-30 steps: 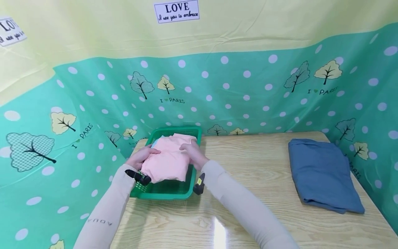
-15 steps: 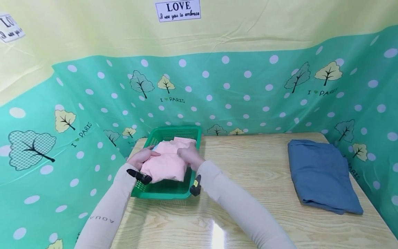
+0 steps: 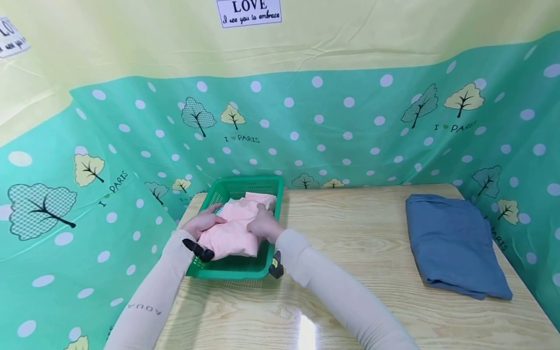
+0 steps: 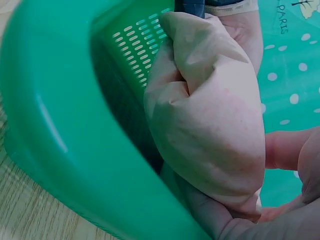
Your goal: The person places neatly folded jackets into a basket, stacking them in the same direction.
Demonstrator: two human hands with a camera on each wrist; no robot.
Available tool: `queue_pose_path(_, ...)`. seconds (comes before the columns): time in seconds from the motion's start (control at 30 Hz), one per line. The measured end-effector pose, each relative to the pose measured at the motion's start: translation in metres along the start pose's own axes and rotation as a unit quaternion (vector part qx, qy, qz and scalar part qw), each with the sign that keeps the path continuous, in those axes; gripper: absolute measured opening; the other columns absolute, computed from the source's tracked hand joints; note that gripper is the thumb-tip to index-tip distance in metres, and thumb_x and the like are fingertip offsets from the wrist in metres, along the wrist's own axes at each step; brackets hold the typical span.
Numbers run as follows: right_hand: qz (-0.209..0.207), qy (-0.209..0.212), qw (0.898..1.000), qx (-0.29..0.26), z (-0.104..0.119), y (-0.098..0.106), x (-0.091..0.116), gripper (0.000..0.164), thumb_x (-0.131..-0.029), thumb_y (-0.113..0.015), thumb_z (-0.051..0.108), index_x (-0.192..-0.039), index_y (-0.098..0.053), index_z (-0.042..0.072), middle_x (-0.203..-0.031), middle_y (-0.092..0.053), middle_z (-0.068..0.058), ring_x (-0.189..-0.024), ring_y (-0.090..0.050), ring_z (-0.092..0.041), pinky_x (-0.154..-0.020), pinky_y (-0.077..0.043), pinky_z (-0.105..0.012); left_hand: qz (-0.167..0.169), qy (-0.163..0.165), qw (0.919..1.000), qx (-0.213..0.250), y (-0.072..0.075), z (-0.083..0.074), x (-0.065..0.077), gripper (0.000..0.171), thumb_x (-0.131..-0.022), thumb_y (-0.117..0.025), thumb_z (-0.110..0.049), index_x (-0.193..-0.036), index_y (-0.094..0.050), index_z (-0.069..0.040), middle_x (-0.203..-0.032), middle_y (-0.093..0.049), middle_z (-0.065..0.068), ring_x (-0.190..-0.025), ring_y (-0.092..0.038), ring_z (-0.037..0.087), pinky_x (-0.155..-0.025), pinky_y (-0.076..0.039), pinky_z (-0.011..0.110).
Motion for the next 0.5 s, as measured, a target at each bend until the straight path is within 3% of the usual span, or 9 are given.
queue_pose_path(0.1,0.0,0.006,1.0,0.021,0.0,-0.0011,0.0001,0.082,-0.089,-0.063,-0.001,-0.16,-0.022,0.002,-0.15,-0.04,-0.027,-0.082,-0.052,-0.026,-0.056,-0.041,-0.027,-0.011,0.002,0.9991,-0.041,-0.0002,-0.0003,0.004,0.084,-0.096,-0.061,-0.009,-0.165,-0.013,-0.013,-0.17,-0.007,0.022,-0.155,-0.015,0.041,-0.127,-0.021,0.055)
queue_pose_path(0.2,0.005,0.005,0.999,0.037,-0.0001,-0.0019,0.0002,0.08,-0.088,-0.065,0.0,-0.158,-0.026,0.001,-0.152,-0.038,-0.027,-0.098,-0.052,-0.03,-0.063,-0.044,-0.027,-0.013,0.004,0.9968,-0.079,-0.0002,-0.0008,0.0067,0.085,-0.097,-0.063,-0.018,-0.165,-0.012,-0.012,-0.17,-0.008,0.023,-0.155,-0.015,0.042,-0.127,-0.019,0.056)
queue_pose_path(0.33,0.01,0.002,0.999,0.053,-0.0001,-0.0031,0.0,0.08,-0.087,-0.068,0.002,-0.157,-0.03,0.001,-0.157,-0.031,-0.028,-0.12,-0.047,-0.035,-0.089,-0.05,-0.036,0.001,0.008,0.9946,-0.104,-0.0013,-0.0004,0.0084,0.092,-0.096,-0.066,-0.026,-0.165,-0.006,-0.011,-0.171,-0.006,0.021,-0.157,-0.012,0.04,-0.128,-0.016,0.056)
queue_pose_path(0.43,0.014,0.004,0.998,0.068,0.0,-0.0048,-0.0004,0.08,-0.086,-0.068,0.002,-0.157,-0.03,0.002,-0.159,-0.026,-0.03,-0.131,-0.041,-0.038,-0.11,-0.043,-0.046,0.009,0.013,0.9936,-0.112,-0.0027,0.0014,0.0092,0.098,-0.095,-0.07,-0.028,-0.165,-0.004,-0.011,-0.171,-0.006,0.019,-0.157,-0.012,0.038,-0.128,-0.015,0.056)
queue_pose_path(0.5,0.018,0.007,0.996,0.083,-0.0003,-0.0065,-0.0006,0.081,-0.087,-0.067,0.001,-0.158,-0.029,0.003,-0.16,-0.023,-0.031,-0.133,-0.039,-0.038,-0.114,-0.039,-0.048,0.012,0.011,0.9927,-0.119,-0.004,0.002,0.0093,0.101,-0.093,-0.072,-0.029,-0.165,-0.003,-0.01,-0.171,-0.007,0.02,-0.156,-0.014,0.039,-0.128,-0.016,0.057)
Point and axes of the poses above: each hand's wrist, its own x-axis away from the middle knuckle, its own y-axis out of the back of the hand, z = x × y, the point moved 7 cm from there along -x, towards the middle knuckle
